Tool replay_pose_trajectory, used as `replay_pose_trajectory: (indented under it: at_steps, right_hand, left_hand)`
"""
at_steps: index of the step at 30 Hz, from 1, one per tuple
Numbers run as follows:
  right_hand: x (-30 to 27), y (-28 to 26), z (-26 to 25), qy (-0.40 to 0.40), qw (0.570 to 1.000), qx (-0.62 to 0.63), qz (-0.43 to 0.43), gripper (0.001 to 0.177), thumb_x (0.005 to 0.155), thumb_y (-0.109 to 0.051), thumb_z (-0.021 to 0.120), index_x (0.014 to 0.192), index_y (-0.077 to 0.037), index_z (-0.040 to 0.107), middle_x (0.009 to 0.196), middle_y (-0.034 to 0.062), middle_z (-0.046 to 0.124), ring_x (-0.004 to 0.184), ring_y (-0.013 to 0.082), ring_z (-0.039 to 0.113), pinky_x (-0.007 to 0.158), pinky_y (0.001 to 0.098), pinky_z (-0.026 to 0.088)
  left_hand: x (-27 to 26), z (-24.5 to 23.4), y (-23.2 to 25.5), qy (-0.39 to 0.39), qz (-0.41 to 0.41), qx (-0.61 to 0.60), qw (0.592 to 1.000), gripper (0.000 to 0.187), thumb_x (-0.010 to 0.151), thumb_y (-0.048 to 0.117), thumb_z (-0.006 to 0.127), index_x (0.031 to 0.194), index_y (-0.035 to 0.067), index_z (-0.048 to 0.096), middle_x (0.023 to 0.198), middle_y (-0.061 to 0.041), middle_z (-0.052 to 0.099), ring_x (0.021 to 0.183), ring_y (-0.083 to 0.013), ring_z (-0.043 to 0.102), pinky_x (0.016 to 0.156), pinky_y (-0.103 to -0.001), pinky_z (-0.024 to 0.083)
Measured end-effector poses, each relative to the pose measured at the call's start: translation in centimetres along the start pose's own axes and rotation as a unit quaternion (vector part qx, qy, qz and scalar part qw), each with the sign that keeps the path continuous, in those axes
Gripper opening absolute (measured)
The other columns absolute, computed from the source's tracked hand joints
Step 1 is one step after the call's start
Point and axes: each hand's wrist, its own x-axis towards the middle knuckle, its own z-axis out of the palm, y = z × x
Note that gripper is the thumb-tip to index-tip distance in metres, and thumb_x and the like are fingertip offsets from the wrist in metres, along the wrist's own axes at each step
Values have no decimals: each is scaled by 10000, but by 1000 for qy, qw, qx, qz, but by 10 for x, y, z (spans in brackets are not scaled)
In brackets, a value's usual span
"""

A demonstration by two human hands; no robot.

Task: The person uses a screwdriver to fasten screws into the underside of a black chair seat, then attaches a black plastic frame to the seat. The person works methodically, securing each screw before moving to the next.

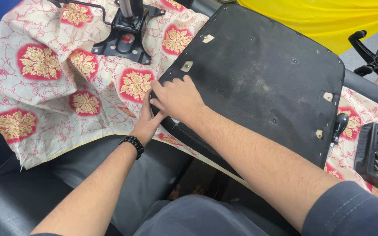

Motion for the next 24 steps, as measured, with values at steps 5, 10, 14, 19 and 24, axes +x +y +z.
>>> replay_pose_trajectory:
  at_steps: [5, 10, 14, 19, 24]
  right_hand:
    - [2, 6, 2, 6, 998, -27, -64, 364, 873, -310, 655, 1209, -171, 631, 981, 20, 727, 937, 237, 711, 870, 495, 447]
    - [1, 11, 1, 76, 987, 30, -140, 380, 792, -304, 664, 1153, -186, 648, 1030, 61, 715, 851, 249, 717, 740, 521, 429]
    - [2, 6, 3, 0, 999, 32, -30, 337, 977, -393, 630, 1222, -163, 616, 954, 71, 726, 850, 274, 719, 873, 499, 428]
    - [8, 12, 7, -9, 997, -4, -70, 315, 959, -303, 643, 1249, -182, 616, 1026, 17, 733, 987, 230, 709, 925, 503, 439]
    - [9, 27, 5, 66, 975, 58, -206, 469, 758, -239, 690, 1220, -185, 628, 1153, 47, 706, 1069, 268, 644, 779, 510, 450]
  left_hand:
    - [1, 2, 2, -2, 2, -39, 999, 1023, 916, 337, 741, 1623, 57, 57, 1659, -177, 267, 1555, -240, 251, 1256, -396, 230]
    - [-1, 1, 5, 1, -5, 3, 1000, 959, 929, 374, 722, 1624, 65, 139, 1651, -178, 325, 1554, -238, 294, 1260, -393, 258]
    - [-1, 2, 5, 5, -2, -1, 1000, 999, 927, 363, 721, 1637, 73, 81, 1659, -174, 288, 1556, -237, 262, 1254, -391, 234]
    - [0, 2, 5, -1, 0, -32, 1000, 996, 936, 334, 719, 1629, 55, 61, 1660, -174, 274, 1560, -245, 250, 1260, -387, 222]
    - [-2, 2, 6, -10, -11, -53, 998, 963, 920, 350, 702, 1623, 41, 120, 1625, -188, 346, 1540, -259, 310, 1252, -395, 262]
